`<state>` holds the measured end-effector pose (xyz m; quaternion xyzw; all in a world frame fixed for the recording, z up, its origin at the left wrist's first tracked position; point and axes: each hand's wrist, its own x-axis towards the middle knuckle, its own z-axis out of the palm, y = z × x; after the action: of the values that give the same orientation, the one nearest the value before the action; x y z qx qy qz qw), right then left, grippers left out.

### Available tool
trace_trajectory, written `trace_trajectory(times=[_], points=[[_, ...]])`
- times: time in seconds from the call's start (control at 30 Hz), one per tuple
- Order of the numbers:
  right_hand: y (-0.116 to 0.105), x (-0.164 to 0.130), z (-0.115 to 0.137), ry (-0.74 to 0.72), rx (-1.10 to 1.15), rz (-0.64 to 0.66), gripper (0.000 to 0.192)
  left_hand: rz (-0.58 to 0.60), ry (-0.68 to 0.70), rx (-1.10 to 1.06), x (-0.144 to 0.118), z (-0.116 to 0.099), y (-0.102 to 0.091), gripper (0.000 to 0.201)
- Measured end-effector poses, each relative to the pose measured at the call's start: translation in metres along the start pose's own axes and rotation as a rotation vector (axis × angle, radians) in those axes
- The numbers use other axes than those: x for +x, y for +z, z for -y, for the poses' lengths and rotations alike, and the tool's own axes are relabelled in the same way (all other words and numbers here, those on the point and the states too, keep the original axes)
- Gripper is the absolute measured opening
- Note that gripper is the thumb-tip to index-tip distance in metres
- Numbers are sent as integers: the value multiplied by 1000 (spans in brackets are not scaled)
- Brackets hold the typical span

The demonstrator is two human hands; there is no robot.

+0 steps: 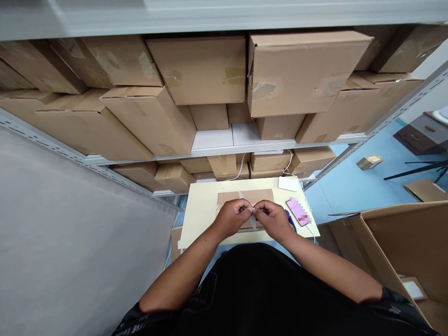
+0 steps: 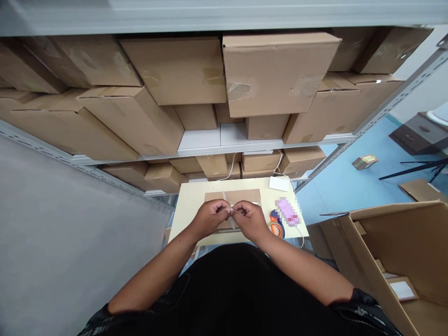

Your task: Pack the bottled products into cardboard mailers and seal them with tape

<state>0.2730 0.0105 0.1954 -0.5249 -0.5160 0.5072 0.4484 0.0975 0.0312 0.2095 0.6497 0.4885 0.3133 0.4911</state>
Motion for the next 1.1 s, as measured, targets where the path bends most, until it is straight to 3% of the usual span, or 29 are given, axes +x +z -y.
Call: trace_trajectory(times=[0.33, 0.5, 0.67, 0.77, 0.9, 1.0, 1.1], points=[[12, 19, -6, 118, 76, 22, 17, -98, -89, 48, -8, 30, -15, 16], [20, 28, -7, 118, 89, 48, 17, -203, -177, 18, -33, 71, -41, 14], [35, 34, -7, 103, 60, 96, 17, -339, -335, 98, -84, 141, -88, 16], [41, 37, -4, 96, 48, 122, 18, -389, -453, 190, -120, 186, -129, 19], [44, 40, -1, 87, 48, 116, 18, -413, -730, 445, -161, 239, -188, 19], [45, 42, -3, 89, 55, 116, 16, -420, -936, 509, -179, 269, -219, 19], [48, 43, -6, 106, 88, 125, 15, -333, -1096, 534, -182, 284, -235, 23]])
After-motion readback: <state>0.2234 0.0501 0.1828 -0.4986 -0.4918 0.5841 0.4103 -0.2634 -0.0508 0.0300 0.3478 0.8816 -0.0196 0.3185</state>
